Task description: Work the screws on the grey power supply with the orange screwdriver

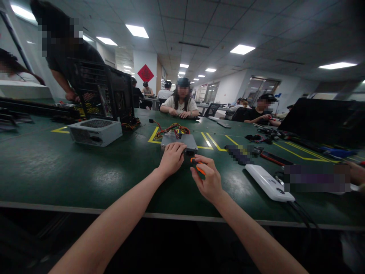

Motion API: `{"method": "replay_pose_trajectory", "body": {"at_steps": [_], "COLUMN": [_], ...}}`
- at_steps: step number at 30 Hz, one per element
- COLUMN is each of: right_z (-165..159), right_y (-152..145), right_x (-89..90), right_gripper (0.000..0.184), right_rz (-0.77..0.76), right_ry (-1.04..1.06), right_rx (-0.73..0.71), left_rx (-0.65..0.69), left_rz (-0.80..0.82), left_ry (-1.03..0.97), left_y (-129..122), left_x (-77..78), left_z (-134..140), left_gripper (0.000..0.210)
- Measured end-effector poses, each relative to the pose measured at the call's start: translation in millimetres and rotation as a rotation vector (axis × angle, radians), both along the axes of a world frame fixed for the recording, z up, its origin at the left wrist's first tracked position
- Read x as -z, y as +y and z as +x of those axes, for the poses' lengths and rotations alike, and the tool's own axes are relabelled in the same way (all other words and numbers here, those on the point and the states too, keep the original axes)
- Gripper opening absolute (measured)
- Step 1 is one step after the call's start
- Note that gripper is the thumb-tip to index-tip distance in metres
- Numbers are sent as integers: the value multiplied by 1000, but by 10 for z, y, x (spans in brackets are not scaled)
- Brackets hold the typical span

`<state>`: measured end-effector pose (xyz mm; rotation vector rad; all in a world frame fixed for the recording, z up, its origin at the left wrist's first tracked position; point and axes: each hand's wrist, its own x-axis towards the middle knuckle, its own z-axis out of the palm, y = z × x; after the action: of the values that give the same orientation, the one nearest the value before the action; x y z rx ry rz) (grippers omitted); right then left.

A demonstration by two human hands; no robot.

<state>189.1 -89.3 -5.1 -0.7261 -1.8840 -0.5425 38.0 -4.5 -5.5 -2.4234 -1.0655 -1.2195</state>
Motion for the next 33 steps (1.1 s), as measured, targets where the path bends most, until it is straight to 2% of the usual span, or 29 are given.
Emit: {"method": "replay_pose_trajectory", "body": {"at_steps": [3,7,13,19,24,28,33], "right_z": [-7,-8,5,0,14,-5,-8], "right_y": [1,1,-17,0,27,23,8], "right_x": [10,-4,-47,-44,-20,-16,-23], "right_gripper": [32,38,32,43,36,41,35], "right_rz": [31,26,95,88,61,54,42], "right_ry": [-66,-9,-44,67,9,21,-14], "right_rx": [17,13,100,82,59,32,55], "left_rx": [-4,-14,-8,-20,-15,-12,-13], "left_rz": [0,4,1,5,-2,1,15], "left_ry": [4,7,1,3,2,-1,-4], "left_y": [5,11,14,4,3,4,14], "left_x": [3,9,15,14,13,18,35], "left_z": [2,2,-1,7,8,7,10], "left_gripper": [35,33,32,35,36,36,36]}}
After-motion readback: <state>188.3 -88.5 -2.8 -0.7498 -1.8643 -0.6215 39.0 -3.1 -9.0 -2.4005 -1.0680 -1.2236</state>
